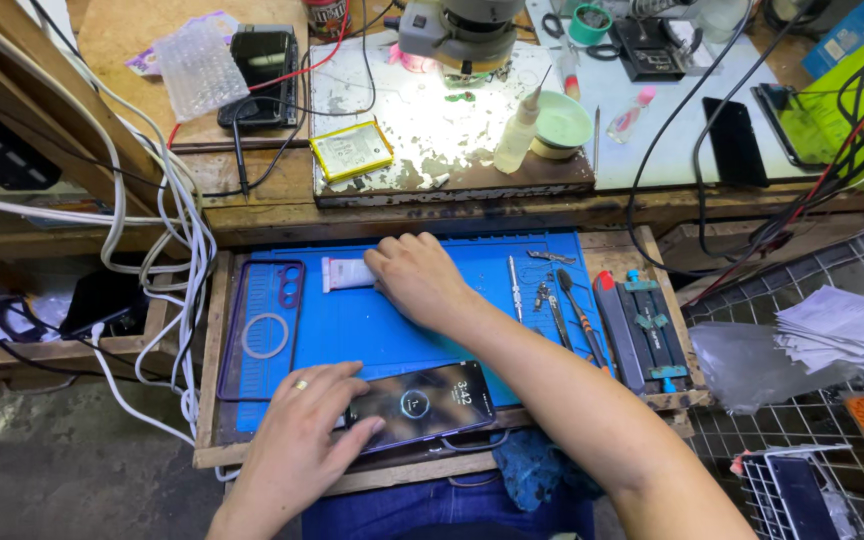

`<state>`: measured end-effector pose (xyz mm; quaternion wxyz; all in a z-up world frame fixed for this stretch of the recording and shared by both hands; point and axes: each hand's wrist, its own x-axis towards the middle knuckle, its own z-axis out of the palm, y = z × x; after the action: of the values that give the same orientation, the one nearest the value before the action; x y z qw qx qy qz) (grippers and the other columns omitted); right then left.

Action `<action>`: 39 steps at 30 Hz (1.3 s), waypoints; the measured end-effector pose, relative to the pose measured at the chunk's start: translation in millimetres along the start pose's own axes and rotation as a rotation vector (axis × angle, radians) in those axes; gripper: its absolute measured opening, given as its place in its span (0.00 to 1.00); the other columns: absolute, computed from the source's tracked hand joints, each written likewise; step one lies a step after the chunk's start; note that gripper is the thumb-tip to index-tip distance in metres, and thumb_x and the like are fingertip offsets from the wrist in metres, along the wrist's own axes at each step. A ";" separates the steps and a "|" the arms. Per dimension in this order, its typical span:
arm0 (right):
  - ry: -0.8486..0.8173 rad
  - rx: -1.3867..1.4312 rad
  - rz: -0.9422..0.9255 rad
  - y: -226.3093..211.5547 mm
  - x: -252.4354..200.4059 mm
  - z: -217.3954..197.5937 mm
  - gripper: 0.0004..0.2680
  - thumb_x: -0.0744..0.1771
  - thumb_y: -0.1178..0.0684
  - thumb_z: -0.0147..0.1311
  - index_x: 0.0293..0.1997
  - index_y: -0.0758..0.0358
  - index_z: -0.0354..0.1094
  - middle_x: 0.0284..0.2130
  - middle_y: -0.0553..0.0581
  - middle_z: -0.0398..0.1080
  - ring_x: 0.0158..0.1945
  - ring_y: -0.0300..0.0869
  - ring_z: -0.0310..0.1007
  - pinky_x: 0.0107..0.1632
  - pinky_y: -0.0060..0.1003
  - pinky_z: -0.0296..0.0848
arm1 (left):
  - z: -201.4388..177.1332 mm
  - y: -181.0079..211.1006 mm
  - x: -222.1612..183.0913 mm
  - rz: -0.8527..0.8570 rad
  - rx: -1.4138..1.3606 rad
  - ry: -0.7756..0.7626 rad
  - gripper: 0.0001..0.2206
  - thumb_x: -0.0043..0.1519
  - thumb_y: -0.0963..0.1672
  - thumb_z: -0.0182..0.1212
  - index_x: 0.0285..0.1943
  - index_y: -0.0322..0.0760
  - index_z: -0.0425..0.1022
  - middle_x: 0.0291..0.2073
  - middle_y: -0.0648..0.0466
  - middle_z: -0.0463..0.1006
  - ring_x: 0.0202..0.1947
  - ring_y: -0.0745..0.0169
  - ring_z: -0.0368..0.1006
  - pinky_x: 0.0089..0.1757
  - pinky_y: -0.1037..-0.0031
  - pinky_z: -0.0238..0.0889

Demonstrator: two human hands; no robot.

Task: The person applies adhesive from a tube onto the internal frame of a disassembled smartphone. They then align and press the screen assembly back onto the phone body, securing the components together.

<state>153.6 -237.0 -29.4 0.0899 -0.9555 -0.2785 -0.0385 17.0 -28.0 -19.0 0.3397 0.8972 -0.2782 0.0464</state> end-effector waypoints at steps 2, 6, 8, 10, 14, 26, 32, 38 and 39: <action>0.038 0.216 0.087 -0.8 -8.1 -3.2 0.11 0.67 0.53 0.59 0.54 0.59 0.69 0.46 0.58 0.73 0.52 0.51 0.74 0.54 0.47 0.70 | 0.5 -1.6 2.3 -0.031 -0.047 0.067 0.15 0.56 0.47 0.68 0.47 0.34 0.77 0.51 0.46 0.80 0.55 0.45 0.74 0.54 0.59 0.63; 0.269 1.361 0.229 -7.0 -48.5 -19.5 0.16 0.65 0.58 0.62 0.58 0.61 0.63 0.48 0.58 0.71 0.51 0.47 0.76 0.52 0.40 0.74 | 5.8 8.4 24.1 -0.254 -0.348 0.160 0.19 0.56 0.45 0.68 0.54 0.33 0.74 0.47 0.46 0.80 0.49 0.52 0.79 0.44 0.65 0.72; 0.317 1.789 0.257 -18.6 -67.2 -26.4 0.17 0.64 0.60 0.63 0.58 0.60 0.62 0.48 0.59 0.71 0.51 0.47 0.75 0.52 0.42 0.76 | 15.2 20.6 40.4 -0.191 -0.459 0.166 0.21 0.54 0.44 0.71 0.54 0.32 0.71 0.45 0.46 0.78 0.45 0.55 0.78 0.35 0.71 0.75; 0.345 1.996 0.286 -32.1 -86.6 -30.6 0.16 0.63 0.61 0.64 0.54 0.62 0.62 0.47 0.62 0.73 0.51 0.49 0.76 0.52 0.47 0.80 | 28.2 29.4 61.1 -0.101 -0.472 0.221 0.16 0.58 0.42 0.69 0.53 0.33 0.71 0.42 0.48 0.80 0.43 0.57 0.80 0.39 0.71 0.75; 0.572 1.985 0.290 -31.7 -111.0 -32.0 0.15 0.63 0.60 0.67 0.51 0.62 0.64 0.45 0.59 0.71 0.50 0.45 0.74 0.53 0.42 0.77 | 38.6 41.4 59.9 0.004 -0.512 0.221 0.11 0.61 0.40 0.69 0.51 0.35 0.74 0.37 0.51 0.80 0.38 0.59 0.80 0.41 0.71 0.73; 0.719 1.834 0.143 -11.5 -159.0 -17.7 0.13 0.65 0.58 0.71 0.48 0.63 0.67 0.43 0.59 0.69 0.46 0.41 0.70 0.49 0.33 0.72 | 40.2 35.0 66.6 -0.473 -1.614 -0.377 0.09 0.70 0.43 0.56 0.55 0.38 0.65 0.27 0.54 0.72 0.22 0.76 0.58 0.28 0.82 0.53; 0.803 1.901 0.138 -9.9 -175.9 -25.7 0.12 0.66 0.58 0.70 0.49 0.64 0.67 0.43 0.60 0.69 0.45 0.42 0.72 0.50 0.33 0.73 | 36.3 51.5 73.6 -0.531 -1.870 -0.568 0.06 0.71 0.43 0.55 0.50 0.38 0.64 0.27 0.56 0.68 0.22 0.76 0.57 0.32 0.79 0.57; 0.834 1.852 0.127 -5.7 -191.8 -29.2 0.11 0.67 0.57 0.69 0.48 0.65 0.67 0.42 0.59 0.69 0.45 0.41 0.72 0.52 0.33 0.73 | 31.0 59.0 72.0 -0.595 -1.844 -0.638 0.05 0.71 0.43 0.55 0.49 0.40 0.64 0.26 0.58 0.67 0.22 0.76 0.55 0.32 0.80 0.56; 0.846 1.853 0.121 -4.1 -194.9 -28.8 0.11 0.67 0.57 0.69 0.48 0.65 0.67 0.42 0.59 0.69 0.45 0.41 0.72 0.51 0.33 0.73 | 31.1 58.6 70.1 -0.597 -1.823 -0.631 0.06 0.71 0.44 0.55 0.49 0.39 0.64 0.26 0.58 0.66 0.22 0.76 0.55 0.31 0.80 0.55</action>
<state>-13.3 -341.5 -24.6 0.8868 -0.4307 -0.0956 -0.1375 41.5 -116.5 10.5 0.8046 0.2997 -0.0486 -0.5102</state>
